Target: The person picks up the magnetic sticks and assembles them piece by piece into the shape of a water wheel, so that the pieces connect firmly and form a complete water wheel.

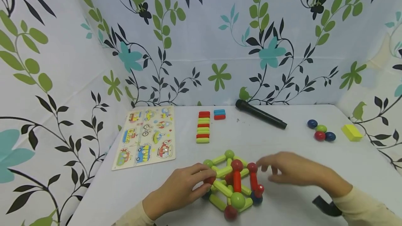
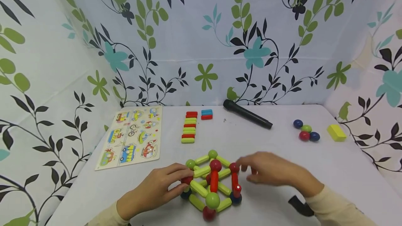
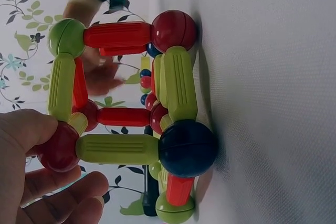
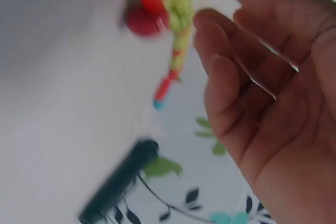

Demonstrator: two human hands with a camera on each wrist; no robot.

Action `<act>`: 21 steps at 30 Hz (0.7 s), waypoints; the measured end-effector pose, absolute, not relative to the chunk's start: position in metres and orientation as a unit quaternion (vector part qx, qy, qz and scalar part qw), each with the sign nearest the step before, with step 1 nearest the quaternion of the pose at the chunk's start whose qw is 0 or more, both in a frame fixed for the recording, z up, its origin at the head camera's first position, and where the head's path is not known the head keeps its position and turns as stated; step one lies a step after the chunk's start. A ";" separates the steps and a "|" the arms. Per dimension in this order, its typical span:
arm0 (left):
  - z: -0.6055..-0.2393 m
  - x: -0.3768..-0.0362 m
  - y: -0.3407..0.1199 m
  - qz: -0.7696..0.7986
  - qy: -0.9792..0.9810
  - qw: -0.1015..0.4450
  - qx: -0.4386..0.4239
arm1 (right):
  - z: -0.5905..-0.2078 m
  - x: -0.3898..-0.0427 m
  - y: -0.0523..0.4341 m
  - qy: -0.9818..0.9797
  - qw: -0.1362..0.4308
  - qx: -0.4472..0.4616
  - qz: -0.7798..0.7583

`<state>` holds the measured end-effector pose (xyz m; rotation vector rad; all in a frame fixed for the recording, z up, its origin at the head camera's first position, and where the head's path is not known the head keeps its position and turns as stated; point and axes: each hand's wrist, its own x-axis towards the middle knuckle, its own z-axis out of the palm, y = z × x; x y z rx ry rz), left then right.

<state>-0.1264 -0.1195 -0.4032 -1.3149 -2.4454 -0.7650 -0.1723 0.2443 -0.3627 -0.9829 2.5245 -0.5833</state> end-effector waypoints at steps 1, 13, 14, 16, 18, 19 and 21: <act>-0.403 -0.127 -0.119 -0.263 -0.842 0.132 -0.453 | -0.356 -0.183 0.246 0.905 0.162 -0.344 -0.189; -0.402 -0.128 -0.117 -0.264 -0.842 0.126 -0.454 | -0.366 -0.326 0.201 0.949 0.021 -0.301 -0.091; -0.402 -0.128 -0.117 -0.265 -0.842 0.123 -0.453 | -0.371 -0.333 0.194 0.949 0.028 -0.302 -0.085; -0.402 -0.128 -0.117 -0.264 -0.845 0.117 -0.449 | -0.381 -0.343 0.180 0.948 0.047 -0.307 -0.072; -0.402 -0.127 -0.118 -0.263 -0.847 0.114 -0.447 | -0.388 -0.350 0.167 0.945 0.065 -0.313 -0.062; -0.403 -0.127 -0.118 -0.262 -0.848 0.115 -0.447 | -0.392 -0.353 0.161 0.945 0.068 -0.314 -0.056; -0.403 -0.127 -0.118 -0.264 -0.848 0.115 -0.445 | -0.397 -0.357 0.150 0.947 0.059 -0.312 -0.049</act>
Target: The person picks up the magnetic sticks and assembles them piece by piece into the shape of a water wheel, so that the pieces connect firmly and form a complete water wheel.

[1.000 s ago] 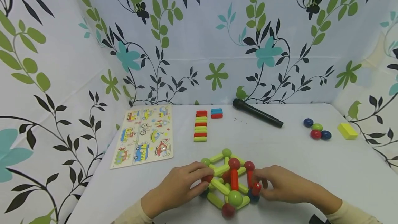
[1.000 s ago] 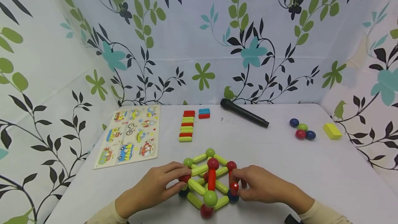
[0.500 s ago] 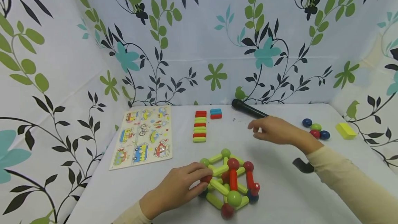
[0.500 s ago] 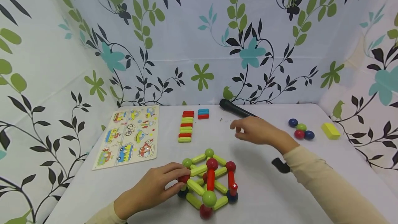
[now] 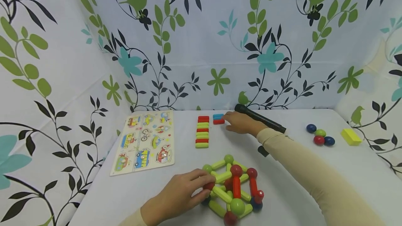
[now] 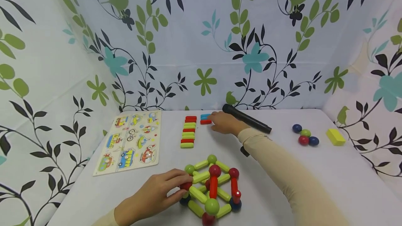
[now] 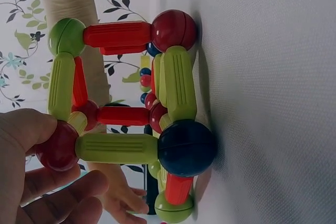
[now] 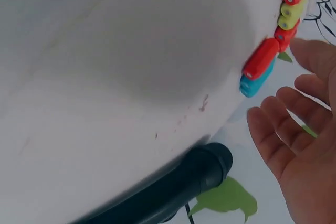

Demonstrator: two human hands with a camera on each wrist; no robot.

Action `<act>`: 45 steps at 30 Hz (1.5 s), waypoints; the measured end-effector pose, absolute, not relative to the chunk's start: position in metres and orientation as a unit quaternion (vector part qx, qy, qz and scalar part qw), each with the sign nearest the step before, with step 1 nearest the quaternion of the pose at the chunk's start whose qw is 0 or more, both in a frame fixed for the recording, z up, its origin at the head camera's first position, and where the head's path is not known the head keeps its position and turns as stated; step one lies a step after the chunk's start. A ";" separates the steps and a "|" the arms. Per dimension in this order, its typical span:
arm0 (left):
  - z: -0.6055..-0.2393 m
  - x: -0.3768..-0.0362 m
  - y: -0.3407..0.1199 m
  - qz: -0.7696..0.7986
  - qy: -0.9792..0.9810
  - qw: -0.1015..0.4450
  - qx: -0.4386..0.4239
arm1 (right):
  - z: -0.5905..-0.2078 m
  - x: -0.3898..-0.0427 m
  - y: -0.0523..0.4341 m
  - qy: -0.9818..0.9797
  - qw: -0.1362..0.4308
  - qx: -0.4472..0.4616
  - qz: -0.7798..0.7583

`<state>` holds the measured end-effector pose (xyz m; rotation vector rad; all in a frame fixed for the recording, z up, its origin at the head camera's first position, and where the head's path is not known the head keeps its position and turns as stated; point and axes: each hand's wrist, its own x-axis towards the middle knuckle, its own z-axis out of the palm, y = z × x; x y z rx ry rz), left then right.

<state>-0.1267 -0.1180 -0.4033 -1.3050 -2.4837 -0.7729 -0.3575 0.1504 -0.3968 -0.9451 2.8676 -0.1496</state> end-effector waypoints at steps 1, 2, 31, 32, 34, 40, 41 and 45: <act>-0.404 -0.126 -0.119 -0.267 -0.847 0.116 -0.445 | -0.399 -0.359 0.145 0.948 0.050 -0.311 -0.044; -0.404 -0.126 -0.119 -0.270 -0.846 0.117 -0.446 | -0.401 -0.361 0.140 0.949 0.039 -0.310 -0.040; -0.404 -0.124 -0.120 -0.276 -0.845 0.110 -0.445 | -0.402 -0.353 0.140 0.958 0.096 -0.265 -0.051; -0.404 -0.124 -0.120 -0.277 -0.845 0.109 -0.444 | -0.396 -0.346 0.145 0.958 0.094 -0.265 -0.062; -0.404 -0.124 -0.120 -0.279 -0.844 0.109 -0.445 | -0.379 -0.328 0.155 0.956 0.089 -0.268 -0.084; -0.405 -0.125 -0.120 -0.281 -0.840 0.115 -0.449 | -0.335 -0.262 0.193 0.937 0.098 -0.312 -0.124; -0.406 -0.125 -0.120 -0.279 -0.840 0.118 -0.451 | -0.330 -0.251 0.199 0.933 0.103 -0.321 -0.125; -0.406 -0.125 -0.120 -0.274 -0.840 0.126 -0.451 | -0.316 -0.213 0.211 0.920 0.132 -0.346 -0.125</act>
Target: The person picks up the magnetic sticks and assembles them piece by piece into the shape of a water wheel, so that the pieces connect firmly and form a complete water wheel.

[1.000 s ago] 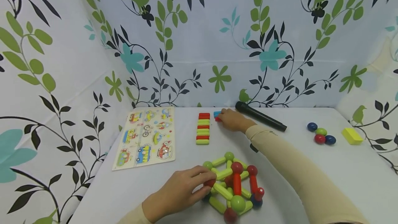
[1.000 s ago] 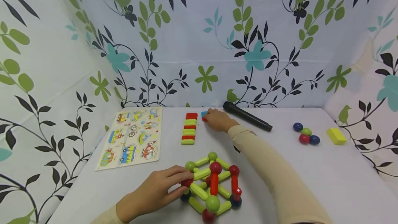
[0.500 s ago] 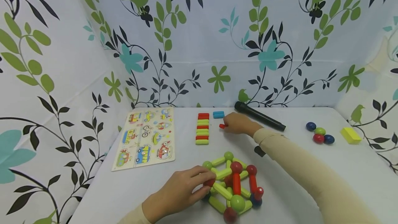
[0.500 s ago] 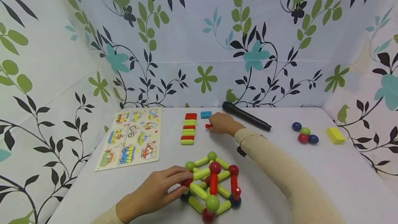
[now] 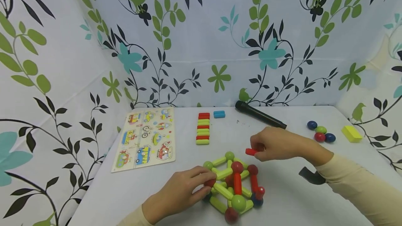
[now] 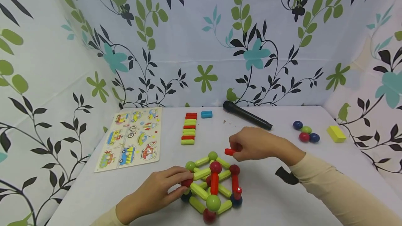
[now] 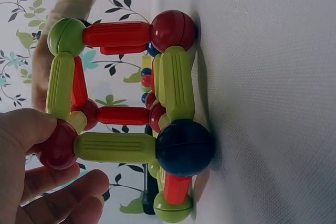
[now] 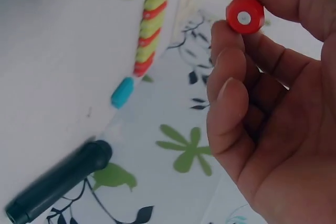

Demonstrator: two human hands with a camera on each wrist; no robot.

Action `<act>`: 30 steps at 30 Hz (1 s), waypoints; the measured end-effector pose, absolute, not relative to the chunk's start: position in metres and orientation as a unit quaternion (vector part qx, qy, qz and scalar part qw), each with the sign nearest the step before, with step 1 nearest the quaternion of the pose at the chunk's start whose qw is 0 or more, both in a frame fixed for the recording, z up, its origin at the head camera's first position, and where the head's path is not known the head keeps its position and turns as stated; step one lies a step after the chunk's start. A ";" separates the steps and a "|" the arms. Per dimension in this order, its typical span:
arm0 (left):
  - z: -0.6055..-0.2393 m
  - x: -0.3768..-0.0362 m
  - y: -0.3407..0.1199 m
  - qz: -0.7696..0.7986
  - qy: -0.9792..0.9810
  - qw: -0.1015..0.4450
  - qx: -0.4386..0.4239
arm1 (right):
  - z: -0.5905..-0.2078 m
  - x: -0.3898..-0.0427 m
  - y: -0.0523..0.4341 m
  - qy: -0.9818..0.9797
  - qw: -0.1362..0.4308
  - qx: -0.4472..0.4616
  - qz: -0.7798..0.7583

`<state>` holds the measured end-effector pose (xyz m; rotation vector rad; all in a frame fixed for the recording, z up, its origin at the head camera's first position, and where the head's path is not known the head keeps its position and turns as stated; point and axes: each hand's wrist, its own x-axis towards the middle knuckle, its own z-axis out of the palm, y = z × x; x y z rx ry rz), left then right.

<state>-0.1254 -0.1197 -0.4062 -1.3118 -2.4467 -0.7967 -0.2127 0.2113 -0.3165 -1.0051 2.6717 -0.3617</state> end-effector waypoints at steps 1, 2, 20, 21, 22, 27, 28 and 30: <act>-0.406 -0.125 -0.120 -0.274 -0.841 0.126 -0.450 | -0.315 -0.205 0.212 0.918 0.140 -0.349 -0.127; -0.406 -0.125 -0.120 -0.274 -0.840 0.126 -0.451 | -0.313 -0.198 0.212 0.915 0.148 -0.352 -0.130; -0.403 -0.125 -0.123 -0.279 -0.842 0.128 -0.444 | -0.334 -0.176 0.192 0.901 0.150 -0.366 -0.179; -0.403 -0.125 -0.123 -0.278 -0.843 0.127 -0.442 | -0.335 -0.176 0.191 0.900 0.150 -0.367 -0.181; -0.403 -0.125 -0.124 -0.277 -0.844 0.126 -0.441 | -0.335 -0.177 0.190 0.900 0.151 -0.366 -0.184; -0.404 -0.124 -0.125 -0.275 -0.848 0.121 -0.437 | -0.338 -0.178 0.190 0.901 0.155 -0.359 -0.190; -0.404 -0.124 -0.125 -0.276 -0.847 0.121 -0.438 | -0.337 -0.177 0.191 0.902 0.155 -0.356 -0.190; -0.404 -0.123 -0.125 -0.277 -0.846 0.119 -0.439 | -0.335 -0.176 0.193 0.907 0.152 -0.345 -0.188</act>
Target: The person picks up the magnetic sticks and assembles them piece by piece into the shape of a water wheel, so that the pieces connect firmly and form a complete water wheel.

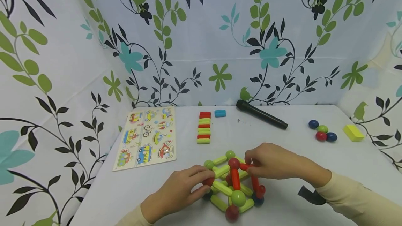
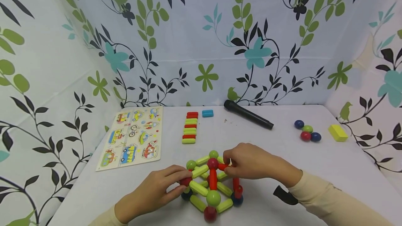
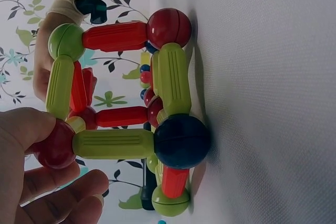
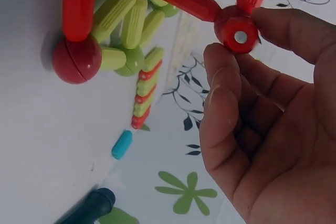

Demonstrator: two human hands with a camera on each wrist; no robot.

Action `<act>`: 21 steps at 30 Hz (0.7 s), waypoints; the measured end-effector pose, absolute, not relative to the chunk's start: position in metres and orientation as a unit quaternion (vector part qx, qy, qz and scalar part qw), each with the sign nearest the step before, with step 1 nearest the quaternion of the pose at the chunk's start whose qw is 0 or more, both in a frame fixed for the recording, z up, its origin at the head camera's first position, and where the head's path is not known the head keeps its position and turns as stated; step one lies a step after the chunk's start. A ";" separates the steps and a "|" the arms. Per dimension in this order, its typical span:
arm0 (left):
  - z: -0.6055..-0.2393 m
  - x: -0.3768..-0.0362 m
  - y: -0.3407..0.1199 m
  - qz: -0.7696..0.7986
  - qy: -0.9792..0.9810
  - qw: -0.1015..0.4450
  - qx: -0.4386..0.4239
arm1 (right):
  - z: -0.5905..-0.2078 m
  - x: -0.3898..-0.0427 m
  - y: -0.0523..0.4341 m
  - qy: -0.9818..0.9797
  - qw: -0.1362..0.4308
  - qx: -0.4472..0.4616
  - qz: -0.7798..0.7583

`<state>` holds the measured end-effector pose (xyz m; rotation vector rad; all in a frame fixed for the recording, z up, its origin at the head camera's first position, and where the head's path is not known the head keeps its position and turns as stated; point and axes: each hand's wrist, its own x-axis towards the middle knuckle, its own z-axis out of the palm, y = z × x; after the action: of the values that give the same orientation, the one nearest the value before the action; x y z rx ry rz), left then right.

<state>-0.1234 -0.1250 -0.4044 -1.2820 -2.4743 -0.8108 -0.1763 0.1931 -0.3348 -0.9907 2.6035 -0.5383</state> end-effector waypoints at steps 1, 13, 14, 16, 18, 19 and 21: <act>-0.404 -0.124 -0.125 -0.279 -0.846 0.119 -0.439 | -0.332 -0.176 0.196 0.910 0.147 -0.339 -0.186; -0.403 -0.124 -0.124 -0.276 -0.845 0.123 -0.441 | -0.323 -0.247 0.342 0.984 -0.029 -0.116 -0.128; -0.404 -0.124 -0.124 -0.276 -0.845 0.122 -0.441 | -0.328 -0.254 0.358 0.988 -0.027 -0.093 -0.122; -0.404 -0.124 -0.125 -0.278 -0.844 0.120 -0.442 | -0.342 -0.268 0.388 0.992 -0.022 -0.057 -0.109; -0.404 -0.124 -0.125 -0.278 -0.843 0.120 -0.444 | -0.359 -0.279 0.411 0.995 -0.004 -0.030 -0.100; -0.404 -0.124 -0.125 -0.279 -0.843 0.120 -0.444 | -0.368 -0.285 0.419 0.995 0.007 -0.021 -0.096; -0.406 -0.123 -0.125 -0.279 -0.842 0.121 -0.445 | -0.384 -0.295 0.430 0.995 0.034 -0.004 -0.092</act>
<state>-0.1234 -0.1254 -0.4055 -1.2993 -2.4602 -0.8157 -0.2950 0.4305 -0.3845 -0.0121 3.0611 -0.2822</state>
